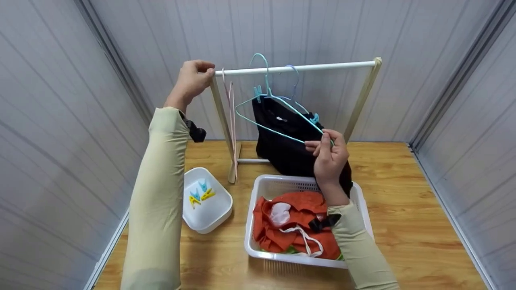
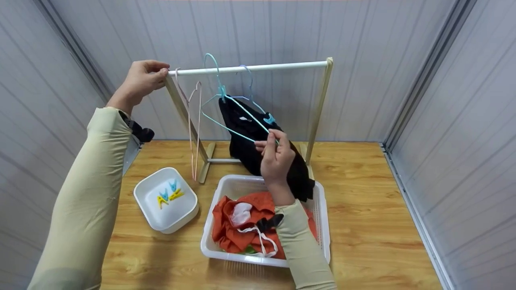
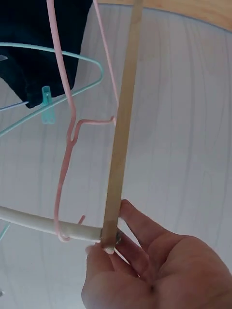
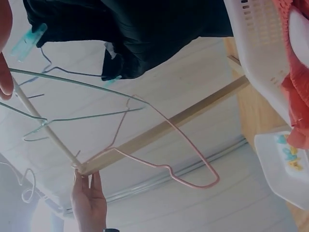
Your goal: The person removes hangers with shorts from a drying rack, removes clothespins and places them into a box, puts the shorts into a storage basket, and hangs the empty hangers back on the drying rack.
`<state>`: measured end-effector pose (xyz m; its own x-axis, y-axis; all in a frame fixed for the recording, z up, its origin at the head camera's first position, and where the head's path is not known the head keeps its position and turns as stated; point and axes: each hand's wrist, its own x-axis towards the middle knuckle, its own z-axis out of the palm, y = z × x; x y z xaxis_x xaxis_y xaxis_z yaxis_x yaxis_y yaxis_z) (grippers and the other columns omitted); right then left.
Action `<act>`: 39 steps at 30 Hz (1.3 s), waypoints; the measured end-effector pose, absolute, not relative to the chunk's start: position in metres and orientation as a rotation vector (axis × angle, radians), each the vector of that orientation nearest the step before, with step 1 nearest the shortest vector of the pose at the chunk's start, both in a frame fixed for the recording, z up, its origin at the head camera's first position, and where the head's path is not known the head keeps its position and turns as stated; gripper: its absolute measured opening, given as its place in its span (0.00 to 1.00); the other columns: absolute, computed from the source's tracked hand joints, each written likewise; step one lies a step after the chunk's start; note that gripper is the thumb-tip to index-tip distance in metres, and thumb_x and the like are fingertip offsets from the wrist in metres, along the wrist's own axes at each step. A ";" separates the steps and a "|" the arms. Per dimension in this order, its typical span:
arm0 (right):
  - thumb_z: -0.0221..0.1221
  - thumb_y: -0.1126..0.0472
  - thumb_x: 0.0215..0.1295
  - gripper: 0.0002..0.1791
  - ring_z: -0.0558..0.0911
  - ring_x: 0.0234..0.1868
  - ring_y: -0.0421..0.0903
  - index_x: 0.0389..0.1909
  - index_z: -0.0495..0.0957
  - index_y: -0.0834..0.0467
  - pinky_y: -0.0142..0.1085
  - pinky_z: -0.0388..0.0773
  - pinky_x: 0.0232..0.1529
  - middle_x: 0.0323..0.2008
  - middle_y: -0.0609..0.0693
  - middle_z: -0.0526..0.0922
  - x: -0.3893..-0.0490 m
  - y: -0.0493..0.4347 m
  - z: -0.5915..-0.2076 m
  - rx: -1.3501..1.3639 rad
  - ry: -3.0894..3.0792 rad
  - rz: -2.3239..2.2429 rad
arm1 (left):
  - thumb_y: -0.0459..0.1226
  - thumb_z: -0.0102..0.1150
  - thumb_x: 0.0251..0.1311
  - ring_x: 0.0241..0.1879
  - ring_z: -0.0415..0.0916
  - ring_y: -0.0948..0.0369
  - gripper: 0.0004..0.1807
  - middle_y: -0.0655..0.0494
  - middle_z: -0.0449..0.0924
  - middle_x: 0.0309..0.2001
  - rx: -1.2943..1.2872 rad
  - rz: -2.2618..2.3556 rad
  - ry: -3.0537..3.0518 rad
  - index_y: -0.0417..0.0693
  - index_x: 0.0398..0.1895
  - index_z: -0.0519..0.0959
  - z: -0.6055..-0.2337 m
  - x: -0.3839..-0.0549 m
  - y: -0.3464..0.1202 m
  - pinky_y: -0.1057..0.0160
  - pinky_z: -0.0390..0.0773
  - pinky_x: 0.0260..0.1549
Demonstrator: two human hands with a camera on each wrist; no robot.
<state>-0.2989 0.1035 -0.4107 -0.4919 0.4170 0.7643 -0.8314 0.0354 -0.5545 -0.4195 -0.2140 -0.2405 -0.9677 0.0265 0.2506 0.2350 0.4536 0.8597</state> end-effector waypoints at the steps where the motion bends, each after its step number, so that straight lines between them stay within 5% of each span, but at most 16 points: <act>1: 0.46 0.74 0.72 0.08 0.82 0.20 0.55 0.42 0.74 0.73 0.38 0.81 0.25 0.12 0.61 0.70 -0.300 0.100 -0.412 0.461 -1.338 1.616 | 0.36 0.52 0.70 0.41 0.73 0.61 0.18 0.48 0.74 0.47 -0.219 -1.603 -2.463 0.37 0.59 0.75 -0.242 -0.420 -0.216 0.63 0.75 0.45; 8: 0.47 0.78 0.69 0.07 0.80 0.18 0.58 0.40 0.74 0.75 0.40 0.80 0.24 0.14 0.61 0.75 -0.303 0.077 -0.429 0.395 -1.419 1.461 | 0.36 0.57 0.67 0.44 0.74 0.58 0.15 0.46 0.75 0.48 -0.201 -1.907 -2.242 0.41 0.54 0.79 -0.257 -0.419 -0.221 0.60 0.75 0.47; 19: 0.57 0.65 0.66 0.09 0.83 0.26 0.39 0.45 0.78 0.59 0.33 0.78 0.23 0.27 0.47 0.85 -0.275 0.053 -0.482 0.447 -1.818 1.227 | 0.36 0.59 0.65 0.41 0.73 0.60 0.13 0.50 0.76 0.43 -0.195 -1.903 -2.166 0.43 0.51 0.81 -0.262 -0.420 -0.216 0.61 0.75 0.43; 29: 0.59 0.62 0.63 0.06 0.77 0.22 0.41 0.27 0.81 0.56 0.37 0.74 0.23 0.22 0.46 0.81 -0.287 0.078 -0.467 0.452 -1.892 0.976 | 0.36 0.60 0.65 0.36 0.72 0.61 0.12 0.50 0.76 0.39 -0.211 -1.971 -2.098 0.42 0.49 0.82 -0.268 -0.422 -0.218 0.64 0.74 0.37; 35: 0.60 0.62 0.60 0.06 0.78 0.37 0.54 0.34 0.82 0.60 0.46 0.73 0.41 0.35 0.53 0.83 -0.294 0.110 -0.429 0.308 -1.830 0.819 | 0.36 0.59 0.65 0.36 0.72 0.62 0.13 0.50 0.77 0.40 -0.221 -1.962 -2.108 0.41 0.50 0.81 -0.275 -0.424 -0.216 0.66 0.74 0.36; 39: 0.63 0.62 0.58 0.18 0.73 0.49 0.57 0.48 0.77 0.64 0.50 0.66 0.52 0.49 0.57 0.79 -0.292 0.121 -0.418 0.173 -1.936 0.839 | 0.36 0.59 0.65 0.38 0.73 0.61 0.13 0.49 0.77 0.42 -0.202 -1.960 -2.116 0.41 0.51 0.81 -0.277 -0.423 -0.218 0.65 0.75 0.39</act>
